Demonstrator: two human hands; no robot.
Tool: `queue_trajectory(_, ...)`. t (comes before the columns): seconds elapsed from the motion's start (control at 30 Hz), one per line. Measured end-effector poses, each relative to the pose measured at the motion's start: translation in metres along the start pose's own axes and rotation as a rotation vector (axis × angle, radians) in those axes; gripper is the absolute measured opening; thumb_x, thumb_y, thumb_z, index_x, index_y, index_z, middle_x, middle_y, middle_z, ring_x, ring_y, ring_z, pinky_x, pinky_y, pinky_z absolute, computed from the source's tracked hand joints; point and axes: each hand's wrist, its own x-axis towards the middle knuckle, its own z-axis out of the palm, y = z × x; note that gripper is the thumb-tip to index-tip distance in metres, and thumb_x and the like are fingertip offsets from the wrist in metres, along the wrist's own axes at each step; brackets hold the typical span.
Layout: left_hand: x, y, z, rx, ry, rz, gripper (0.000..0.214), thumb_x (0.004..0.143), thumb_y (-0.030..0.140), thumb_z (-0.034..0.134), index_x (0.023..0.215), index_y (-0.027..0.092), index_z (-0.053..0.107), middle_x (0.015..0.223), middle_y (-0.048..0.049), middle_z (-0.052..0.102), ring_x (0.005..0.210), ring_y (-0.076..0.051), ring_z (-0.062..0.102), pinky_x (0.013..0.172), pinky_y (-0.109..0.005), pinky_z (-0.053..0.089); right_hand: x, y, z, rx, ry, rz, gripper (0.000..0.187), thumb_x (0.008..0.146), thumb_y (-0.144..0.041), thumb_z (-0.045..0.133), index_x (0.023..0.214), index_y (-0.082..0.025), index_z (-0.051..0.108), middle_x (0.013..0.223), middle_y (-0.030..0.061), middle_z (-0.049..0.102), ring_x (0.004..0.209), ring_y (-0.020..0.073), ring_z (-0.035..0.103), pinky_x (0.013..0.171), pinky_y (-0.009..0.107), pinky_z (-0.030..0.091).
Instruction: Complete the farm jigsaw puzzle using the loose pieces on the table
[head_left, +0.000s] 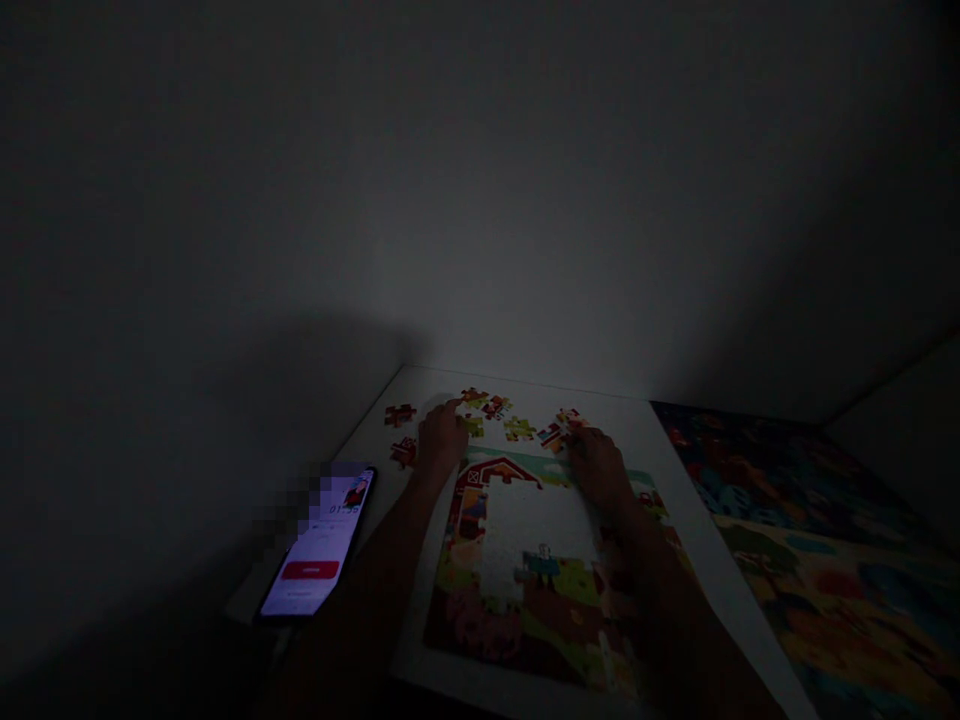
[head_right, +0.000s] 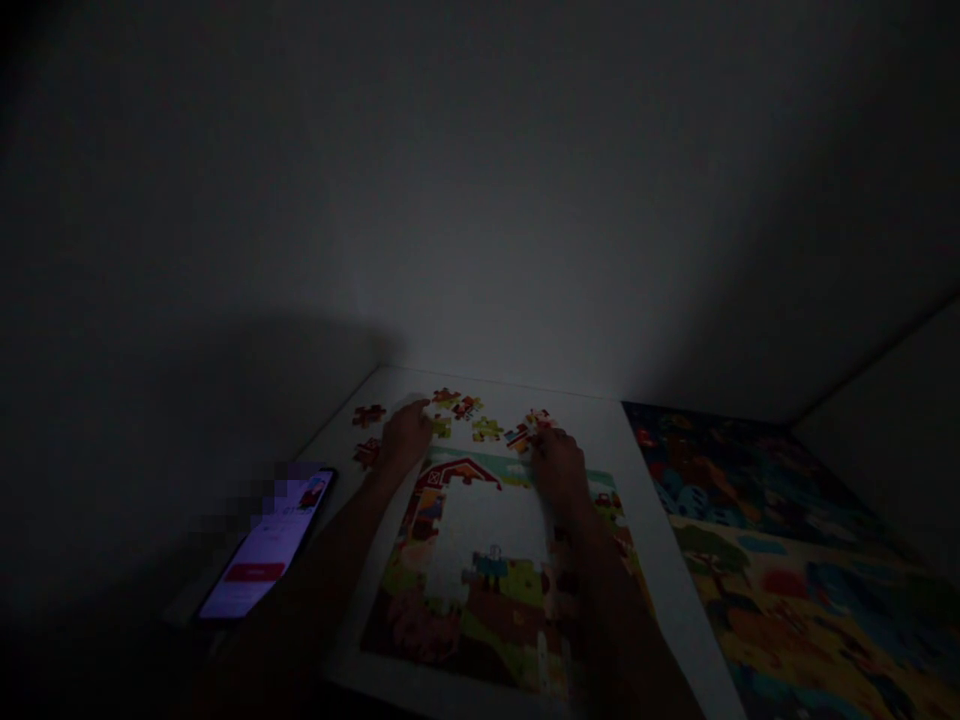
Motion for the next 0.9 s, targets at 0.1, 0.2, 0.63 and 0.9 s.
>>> queue_trajectory(0.1,0.018,0.008,0.000,0.017,-0.024,-0.043,0.035,0.093,0.033,0.051,0.124,0.020,0.061,0.125,-0.0145,0.063,0.115,-0.029,0.060,0.095,-0.040,0.048,0.000,0.001,0.001,-0.003,0.006,-0.020,0.027,0.089,-0.018,0.045,0.108,-0.014,0.066,0.116,0.0147,0.065,0.104,0.0258,0.059,0.087,0.034,0.042)
queue_trajectory(0.2,0.037,0.017,0.003,0.027,-0.053,-0.085,0.042,0.087,0.042,0.063,0.119,0.014,0.063,0.129,-0.0207,0.059,0.124,-0.036,0.053,0.100,-0.049,0.044,-0.001,0.002,-0.001,0.024,0.010,-0.030,0.028,0.090,-0.019,0.045,0.108,-0.014,0.066,0.117,0.0140,0.065,0.105,0.0261,0.059,0.088,0.034,0.043)
queue_trajectory(0.63,0.059,0.028,-0.028,-0.343,-0.136,-0.078,0.024,0.095,0.028,0.059,0.114,0.013,0.059,0.105,-0.0072,0.065,0.089,-0.018,0.065,0.078,-0.036,0.056,-0.001,-0.001,-0.010,0.028,-0.016,0.003,0.027,0.087,-0.018,0.047,0.104,-0.017,0.068,0.118,0.0134,0.065,0.108,0.0269,0.059,0.089,0.035,0.044)
queue_trajectory(0.9,-0.108,-0.004,-0.061,-0.719,-0.431,0.390,0.014,0.080,0.028,0.064,0.092,0.021,0.065,0.090,-0.0008,0.071,0.083,-0.017,0.067,0.073,-0.028,0.054,0.000,0.001,-0.009,0.076,-0.031,-0.001,0.027,0.085,-0.017,0.050,0.103,-0.017,0.070,0.122,0.0130,0.064,0.108,0.0265,0.060,0.090,0.035,0.045)
